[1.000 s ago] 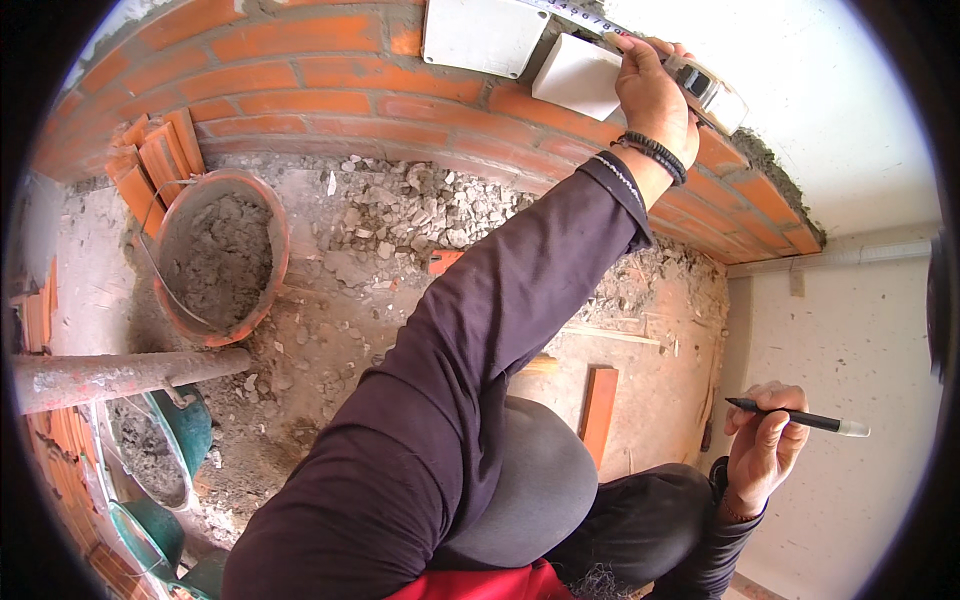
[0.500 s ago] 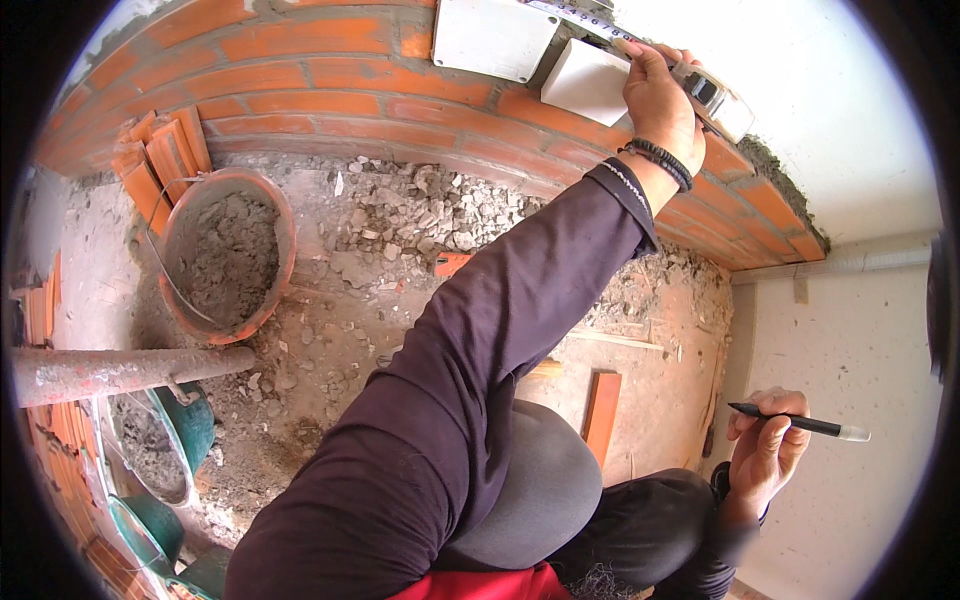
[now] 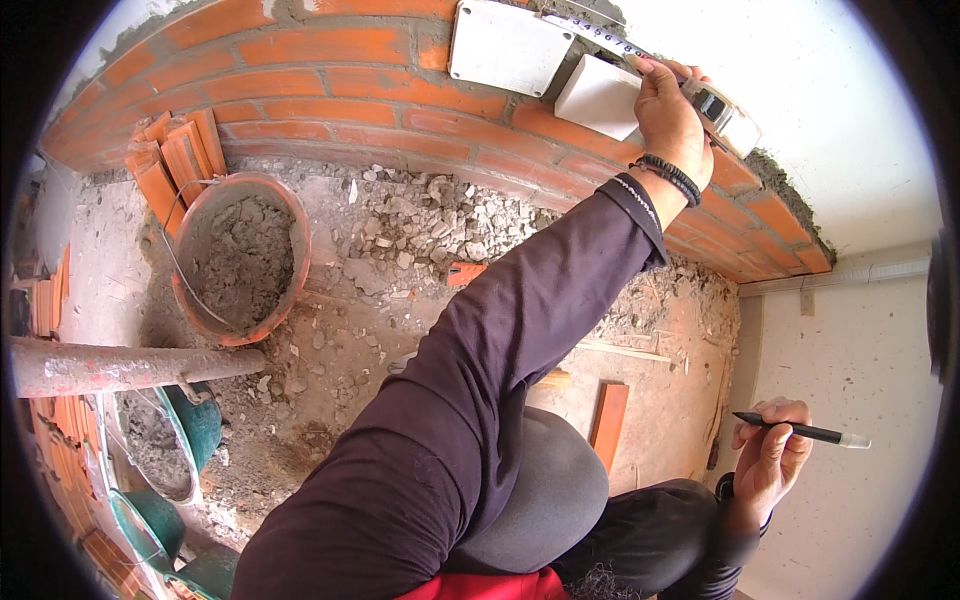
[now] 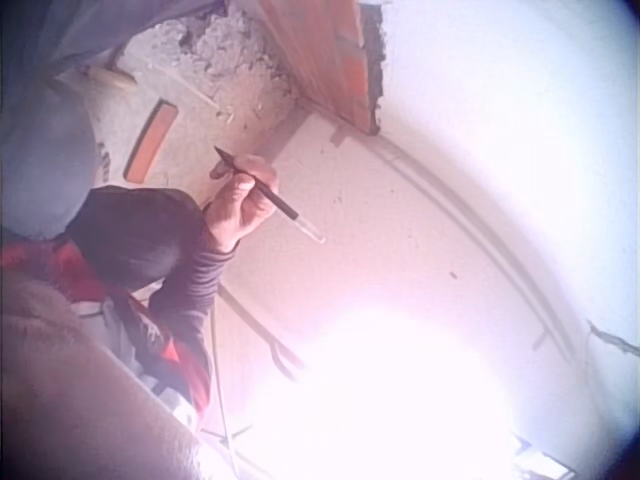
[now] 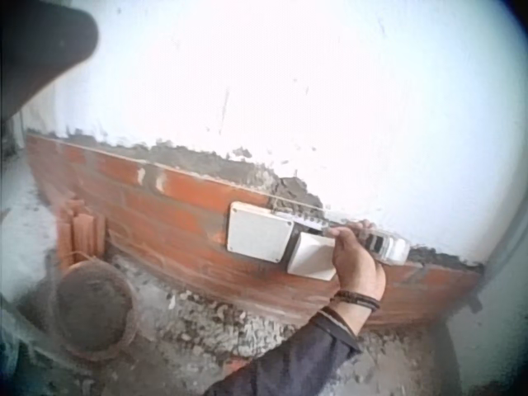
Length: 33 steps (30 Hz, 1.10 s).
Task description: The person applies mortar to a brick wall using a trowel and places ceramic tiles around electrical boxes, then uses a tape measure and a pencil to mark a tile for cutting.
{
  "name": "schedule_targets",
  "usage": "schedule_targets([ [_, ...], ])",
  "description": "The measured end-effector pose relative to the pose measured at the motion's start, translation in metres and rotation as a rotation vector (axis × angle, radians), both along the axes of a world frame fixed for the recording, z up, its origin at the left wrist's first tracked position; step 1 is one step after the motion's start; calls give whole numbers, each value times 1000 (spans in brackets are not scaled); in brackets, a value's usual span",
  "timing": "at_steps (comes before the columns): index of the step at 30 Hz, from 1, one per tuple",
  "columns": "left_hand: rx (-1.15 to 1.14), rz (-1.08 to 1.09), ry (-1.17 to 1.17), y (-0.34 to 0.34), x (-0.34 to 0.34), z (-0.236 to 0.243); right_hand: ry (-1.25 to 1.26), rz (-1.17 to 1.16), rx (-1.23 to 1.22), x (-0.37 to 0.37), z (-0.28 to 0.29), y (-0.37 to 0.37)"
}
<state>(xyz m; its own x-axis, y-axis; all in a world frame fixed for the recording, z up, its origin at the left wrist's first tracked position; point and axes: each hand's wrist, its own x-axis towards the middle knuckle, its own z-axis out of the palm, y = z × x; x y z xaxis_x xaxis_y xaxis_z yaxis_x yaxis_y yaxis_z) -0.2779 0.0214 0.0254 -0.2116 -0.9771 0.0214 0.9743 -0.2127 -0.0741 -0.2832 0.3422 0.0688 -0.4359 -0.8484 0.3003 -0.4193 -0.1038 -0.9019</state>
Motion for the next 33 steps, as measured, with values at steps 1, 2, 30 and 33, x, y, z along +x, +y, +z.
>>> schedule_targets([
  [1, -5, 10, -4, 0, 0, 0, 2, 3, 2, 0, 0, 0],
  [2, 0, 6, -4, 0, 0, 0, 4, 5, 4, 0, 0, 0],
  [30, 12, 3, 0, 0, -1, 0, 23, 12, 12, -5, 1, 6],
  [33, 17, 1, -4, 1, 1, 2, 20, 14, 7, -4, 1, 5],
])
